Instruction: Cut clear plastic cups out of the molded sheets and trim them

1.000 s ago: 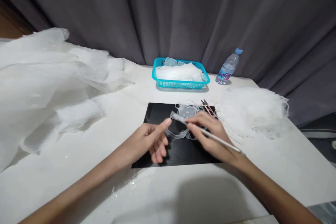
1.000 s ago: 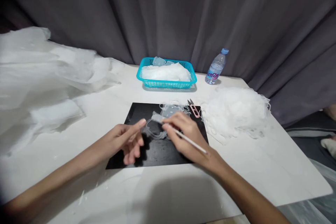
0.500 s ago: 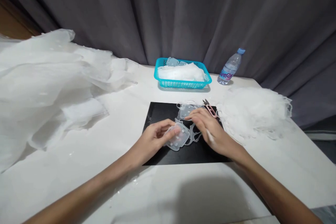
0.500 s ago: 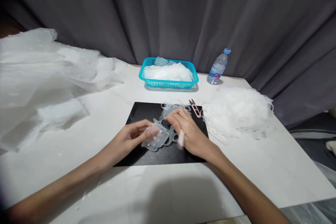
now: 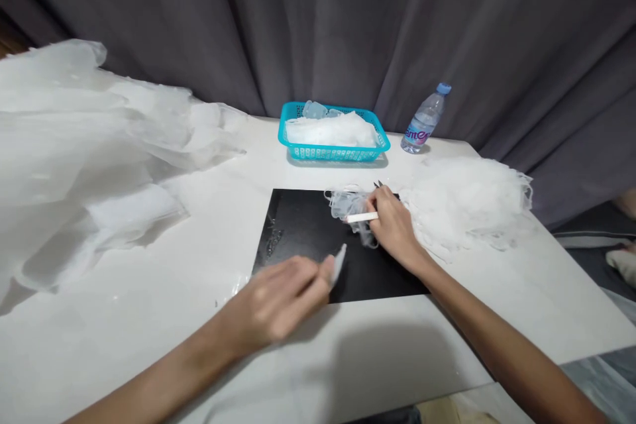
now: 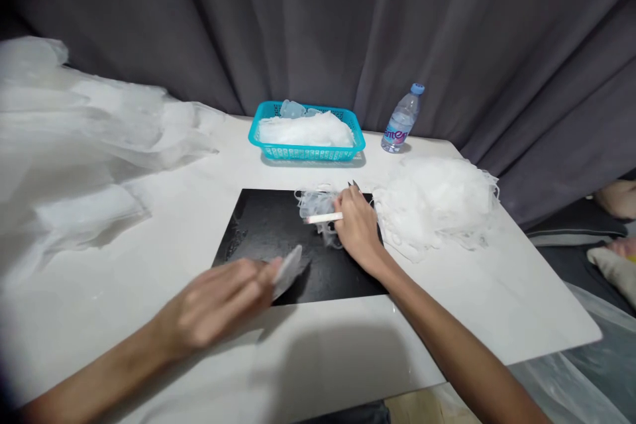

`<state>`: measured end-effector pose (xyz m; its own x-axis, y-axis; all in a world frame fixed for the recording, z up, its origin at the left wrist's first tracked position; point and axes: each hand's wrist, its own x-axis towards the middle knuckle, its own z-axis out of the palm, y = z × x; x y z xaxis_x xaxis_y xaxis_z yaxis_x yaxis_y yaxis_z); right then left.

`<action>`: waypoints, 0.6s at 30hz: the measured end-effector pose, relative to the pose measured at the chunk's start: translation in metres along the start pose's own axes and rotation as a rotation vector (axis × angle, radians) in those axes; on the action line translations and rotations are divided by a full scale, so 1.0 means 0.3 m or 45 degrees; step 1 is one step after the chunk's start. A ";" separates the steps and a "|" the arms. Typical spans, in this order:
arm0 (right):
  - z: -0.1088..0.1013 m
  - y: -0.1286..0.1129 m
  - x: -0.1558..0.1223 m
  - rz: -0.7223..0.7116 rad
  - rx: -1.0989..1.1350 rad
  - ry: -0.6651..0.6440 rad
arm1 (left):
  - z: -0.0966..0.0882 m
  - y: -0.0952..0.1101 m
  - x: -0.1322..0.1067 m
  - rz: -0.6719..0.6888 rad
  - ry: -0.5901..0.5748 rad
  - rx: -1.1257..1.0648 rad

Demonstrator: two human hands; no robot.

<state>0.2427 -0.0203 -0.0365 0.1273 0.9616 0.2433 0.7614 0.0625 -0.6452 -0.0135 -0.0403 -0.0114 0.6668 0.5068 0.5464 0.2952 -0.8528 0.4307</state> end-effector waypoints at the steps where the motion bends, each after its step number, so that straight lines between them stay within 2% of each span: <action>1: -0.016 0.024 0.009 0.015 -0.018 0.013 | -0.012 -0.006 0.006 -0.171 0.053 -0.124; 3: -0.062 0.060 0.020 0.017 -0.041 0.004 | -0.037 -0.021 0.033 -0.445 0.064 -0.340; 5: -0.108 0.076 0.019 0.004 -0.037 -0.006 | -0.056 -0.032 0.065 -0.736 0.041 -0.701; 7: -0.138 0.076 0.007 0.014 -0.039 0.036 | -0.064 -0.035 0.086 -0.919 0.032 -0.992; 10: -0.136 0.062 -0.018 -0.026 -0.114 0.053 | -0.064 -0.033 0.090 -0.945 0.069 -1.085; 14: -0.081 0.045 -0.040 -0.211 -0.248 -0.111 | -0.062 -0.039 0.075 -0.887 0.108 -1.048; 18: -0.051 0.039 -0.040 -0.310 -0.202 -0.184 | -0.063 -0.054 0.071 -0.856 0.127 -1.008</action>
<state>0.2599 -0.0351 -0.0357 -0.1536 0.9522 0.2639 0.8495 0.2637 -0.4570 -0.0172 -0.0132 0.0069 0.4612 0.8852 0.0610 0.0274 -0.0830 0.9962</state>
